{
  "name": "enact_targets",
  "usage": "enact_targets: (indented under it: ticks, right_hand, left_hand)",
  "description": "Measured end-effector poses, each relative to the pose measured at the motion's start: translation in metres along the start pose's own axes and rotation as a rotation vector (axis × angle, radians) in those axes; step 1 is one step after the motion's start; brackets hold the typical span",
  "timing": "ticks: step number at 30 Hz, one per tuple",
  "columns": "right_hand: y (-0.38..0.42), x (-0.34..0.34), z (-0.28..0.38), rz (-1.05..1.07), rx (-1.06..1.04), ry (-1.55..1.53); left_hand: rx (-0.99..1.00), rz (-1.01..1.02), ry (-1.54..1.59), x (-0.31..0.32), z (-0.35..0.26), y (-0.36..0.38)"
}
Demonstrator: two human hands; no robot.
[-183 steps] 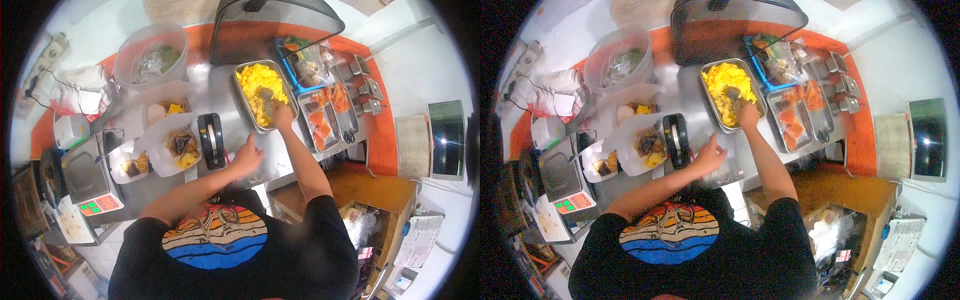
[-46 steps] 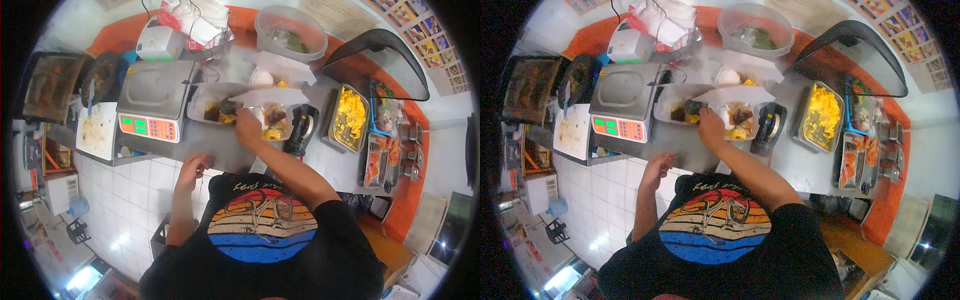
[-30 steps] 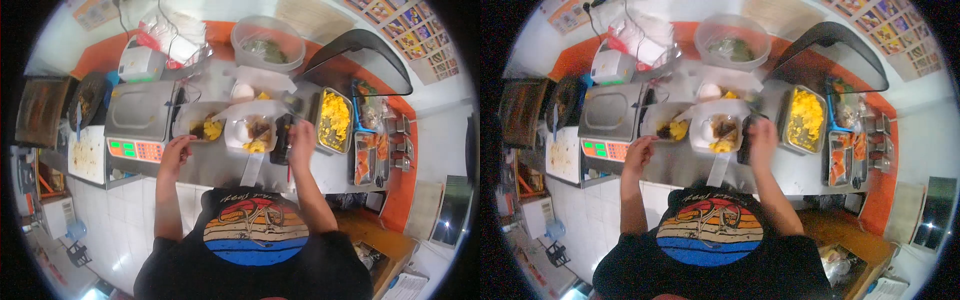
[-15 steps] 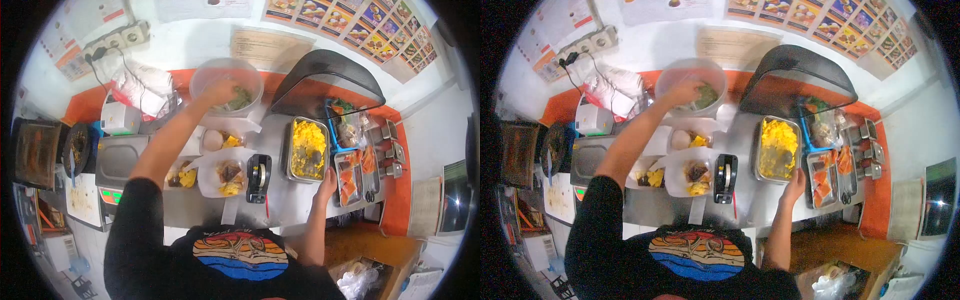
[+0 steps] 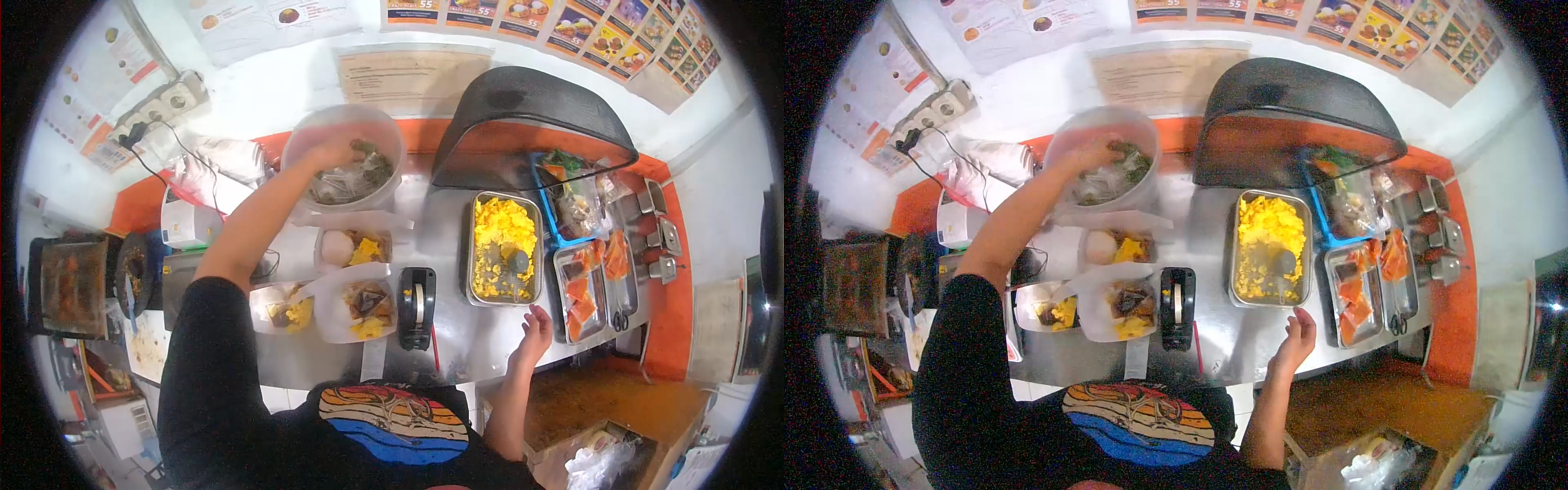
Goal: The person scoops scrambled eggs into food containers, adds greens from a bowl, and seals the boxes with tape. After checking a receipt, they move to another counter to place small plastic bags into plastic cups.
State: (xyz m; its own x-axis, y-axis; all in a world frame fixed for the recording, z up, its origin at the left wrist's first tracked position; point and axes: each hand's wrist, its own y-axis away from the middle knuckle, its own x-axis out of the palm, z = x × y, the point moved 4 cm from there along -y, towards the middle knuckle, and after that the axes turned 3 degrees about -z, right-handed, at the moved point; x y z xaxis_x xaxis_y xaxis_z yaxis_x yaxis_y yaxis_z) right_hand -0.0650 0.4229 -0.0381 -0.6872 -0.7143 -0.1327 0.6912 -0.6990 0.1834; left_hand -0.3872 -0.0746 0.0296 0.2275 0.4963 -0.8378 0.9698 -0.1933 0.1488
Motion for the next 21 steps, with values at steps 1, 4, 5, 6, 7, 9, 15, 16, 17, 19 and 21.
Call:
enact_targets:
  ticks: [1, 4, 5, 6, 7, 9, 15, 16, 17, 19, 21]
  right_hand:
    - [0.002, 0.010, 0.008, 0.014, -0.021, -0.003]
    - [0.022, 0.051, 0.035, 0.124, -0.102, -0.118]
    - [0.030, 0.067, 0.041, 0.190, -0.129, -0.187]
    - [0.048, 0.084, 0.059, 0.226, -0.094, -0.165]
    - [0.062, 0.100, 0.067, 0.316, -0.152, -0.184]
    - [0.100, 0.140, 0.084, 0.534, -0.149, -0.168]
    - [0.201, 0.211, 0.083, 1.109, 0.077, -0.227]
    - [0.206, 0.215, 0.061, 1.151, 0.068, -0.136]
    - [0.207, 0.214, 0.044, 1.129, -0.003, -0.111]
    - [0.208, 0.208, 0.025, 1.086, 0.037, -0.045]
    - [0.199, 0.207, -0.003, 0.998, -0.009, 0.053]
  left_hand:
    - [-0.086, -0.030, 0.152, -0.020, -0.016, 0.020]
    - [-0.186, -0.132, 0.456, -0.052, -0.026, 0.064]
    - [-0.124, -0.124, 0.678, -0.055, -0.036, 0.085]
    - [-0.064, -0.113, 0.900, -0.055, -0.051, 0.112]
    - [-0.006, -0.098, 1.125, -0.052, -0.064, 0.140]
    - [-0.017, -0.053, 1.112, -0.035, -0.081, 0.193]
    - [-0.128, 0.039, 1.513, 0.055, -0.074, 0.315]
    - [-0.174, 0.000, 1.532, 0.060, -0.066, 0.332]
    - [-0.268, -0.117, 1.536, 0.063, -0.051, 0.348]
    - [-0.342, -0.291, 1.625, 0.060, -0.021, 0.385]
    - [-0.359, -0.388, 1.700, 0.060, 0.005, 0.411]
